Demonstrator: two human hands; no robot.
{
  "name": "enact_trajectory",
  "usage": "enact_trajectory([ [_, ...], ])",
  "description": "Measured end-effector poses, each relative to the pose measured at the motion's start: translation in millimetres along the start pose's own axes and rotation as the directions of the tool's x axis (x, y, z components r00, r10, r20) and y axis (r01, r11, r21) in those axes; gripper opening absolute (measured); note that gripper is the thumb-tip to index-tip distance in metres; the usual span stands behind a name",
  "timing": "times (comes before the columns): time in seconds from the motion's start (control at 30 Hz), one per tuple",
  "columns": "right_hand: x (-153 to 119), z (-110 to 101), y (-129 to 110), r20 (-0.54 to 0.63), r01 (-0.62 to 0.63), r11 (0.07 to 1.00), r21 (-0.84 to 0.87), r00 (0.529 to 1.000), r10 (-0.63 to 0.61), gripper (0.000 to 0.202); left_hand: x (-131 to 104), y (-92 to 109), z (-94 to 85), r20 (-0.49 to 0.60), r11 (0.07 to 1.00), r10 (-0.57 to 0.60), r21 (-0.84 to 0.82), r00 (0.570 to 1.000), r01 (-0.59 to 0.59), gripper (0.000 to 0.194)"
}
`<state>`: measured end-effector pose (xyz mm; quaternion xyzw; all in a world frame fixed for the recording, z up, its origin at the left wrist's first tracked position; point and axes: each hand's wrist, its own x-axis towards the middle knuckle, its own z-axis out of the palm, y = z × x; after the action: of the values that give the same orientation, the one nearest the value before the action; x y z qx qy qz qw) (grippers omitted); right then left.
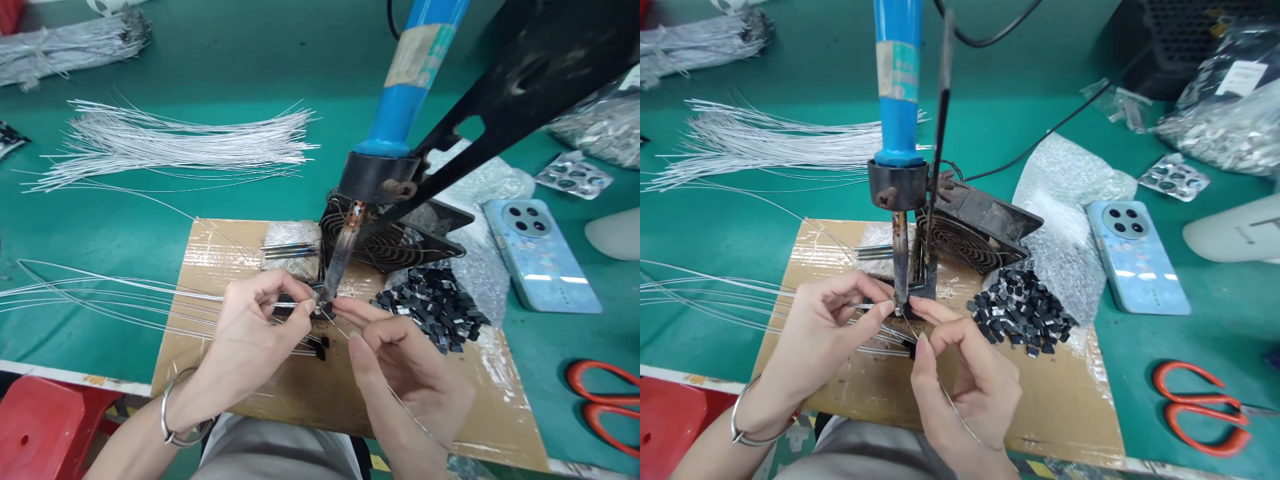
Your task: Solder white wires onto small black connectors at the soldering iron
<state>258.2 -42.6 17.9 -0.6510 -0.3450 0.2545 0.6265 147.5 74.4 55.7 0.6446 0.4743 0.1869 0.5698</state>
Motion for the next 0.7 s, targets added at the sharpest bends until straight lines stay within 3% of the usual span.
enact_trajectory([
  [0.2,-0.2,0.8,-1.5,-0.012,-0.037,0.999,-0.009,0.999,0.037,0.017,0.5,0.8,-0.6,-0.005,1.0,0.031,0.004,1.0,-0.031,0.007],
  [0.7,-0.5,0.4,1.1,0.0,0.011,1.0,-0.02,1.0,-0.011,0.017,-0.3,1.6,1.1,-0.02,0.999,0.035,-0.013,0.999,-0.036,0.007],
])
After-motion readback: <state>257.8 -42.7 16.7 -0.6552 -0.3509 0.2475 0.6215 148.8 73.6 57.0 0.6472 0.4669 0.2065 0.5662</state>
